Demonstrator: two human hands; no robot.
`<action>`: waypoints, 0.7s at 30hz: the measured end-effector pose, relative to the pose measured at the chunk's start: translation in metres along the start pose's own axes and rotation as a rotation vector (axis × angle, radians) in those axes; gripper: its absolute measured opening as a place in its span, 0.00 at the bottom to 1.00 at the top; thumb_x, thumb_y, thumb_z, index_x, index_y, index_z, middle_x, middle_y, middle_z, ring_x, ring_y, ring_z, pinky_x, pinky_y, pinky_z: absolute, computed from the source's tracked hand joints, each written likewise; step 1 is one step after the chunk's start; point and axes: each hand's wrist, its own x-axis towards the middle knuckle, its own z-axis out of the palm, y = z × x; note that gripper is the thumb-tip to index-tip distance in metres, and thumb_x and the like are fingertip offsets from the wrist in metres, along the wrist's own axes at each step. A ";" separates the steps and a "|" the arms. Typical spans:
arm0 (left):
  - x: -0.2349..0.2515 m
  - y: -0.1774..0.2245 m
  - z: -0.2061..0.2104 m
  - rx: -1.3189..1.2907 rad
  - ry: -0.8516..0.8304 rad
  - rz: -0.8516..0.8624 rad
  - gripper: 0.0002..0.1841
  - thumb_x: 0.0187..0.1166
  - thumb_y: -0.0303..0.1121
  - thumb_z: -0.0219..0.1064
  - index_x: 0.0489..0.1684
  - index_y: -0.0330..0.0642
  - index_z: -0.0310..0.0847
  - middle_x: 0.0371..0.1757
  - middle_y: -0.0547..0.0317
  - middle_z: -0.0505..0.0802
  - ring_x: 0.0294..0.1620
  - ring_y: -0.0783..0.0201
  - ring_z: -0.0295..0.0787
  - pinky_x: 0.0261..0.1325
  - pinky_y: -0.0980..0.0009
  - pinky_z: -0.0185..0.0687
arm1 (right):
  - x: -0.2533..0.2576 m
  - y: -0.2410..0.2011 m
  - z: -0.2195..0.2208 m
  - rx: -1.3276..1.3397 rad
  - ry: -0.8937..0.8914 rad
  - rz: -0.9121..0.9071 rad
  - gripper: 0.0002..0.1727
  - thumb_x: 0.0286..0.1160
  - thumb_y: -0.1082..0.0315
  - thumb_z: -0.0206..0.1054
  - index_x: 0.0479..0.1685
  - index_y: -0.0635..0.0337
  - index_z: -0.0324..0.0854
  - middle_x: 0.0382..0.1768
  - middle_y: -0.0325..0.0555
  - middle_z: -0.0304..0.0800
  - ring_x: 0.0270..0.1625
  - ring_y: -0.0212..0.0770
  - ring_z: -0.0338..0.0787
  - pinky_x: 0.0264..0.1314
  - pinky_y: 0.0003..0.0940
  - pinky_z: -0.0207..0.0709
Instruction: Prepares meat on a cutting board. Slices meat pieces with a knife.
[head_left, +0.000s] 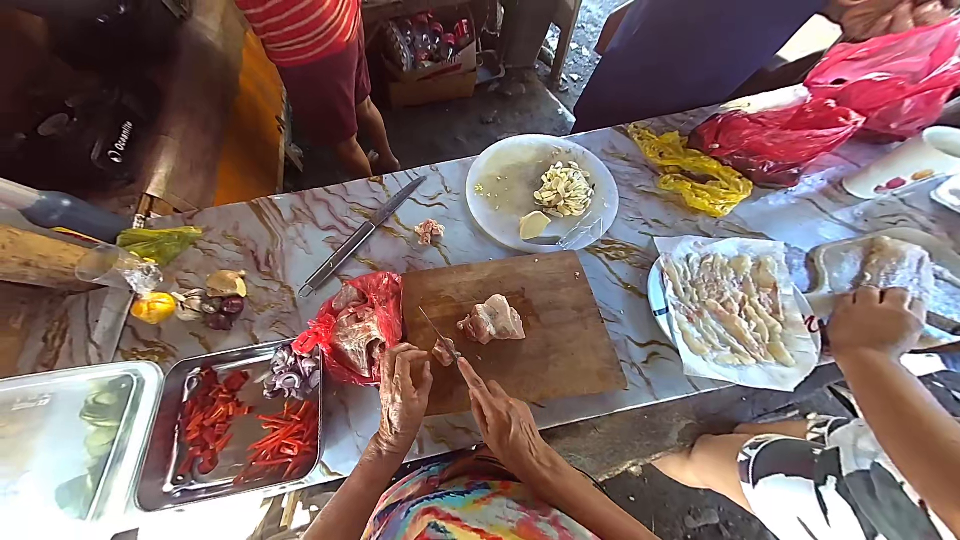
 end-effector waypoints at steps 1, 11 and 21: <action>0.000 0.002 0.002 -0.011 -0.005 0.002 0.09 0.66 0.24 0.70 0.41 0.28 0.86 0.49 0.35 0.90 0.54 0.46 0.89 0.61 0.66 0.83 | 0.002 -0.001 0.000 0.001 -0.016 0.007 0.28 0.75 0.73 0.59 0.79 0.62 0.78 0.23 0.57 0.85 0.13 0.50 0.83 0.14 0.41 0.76; 0.008 0.004 0.017 0.008 -0.210 -0.036 0.10 0.63 0.25 0.72 0.39 0.30 0.88 0.48 0.38 0.92 0.54 0.42 0.89 0.62 0.57 0.82 | 0.006 -0.004 -0.007 -0.039 -0.198 0.107 0.29 0.81 0.71 0.57 0.85 0.56 0.72 0.27 0.60 0.87 0.19 0.55 0.87 0.22 0.45 0.80; 0.011 0.005 0.023 0.054 -0.198 -0.008 0.05 0.65 0.25 0.70 0.32 0.31 0.88 0.46 0.40 0.93 0.50 0.41 0.90 0.58 0.53 0.82 | -0.008 0.011 -0.014 -0.053 -0.134 0.052 0.29 0.76 0.72 0.59 0.81 0.57 0.77 0.19 0.54 0.83 0.14 0.52 0.83 0.16 0.44 0.76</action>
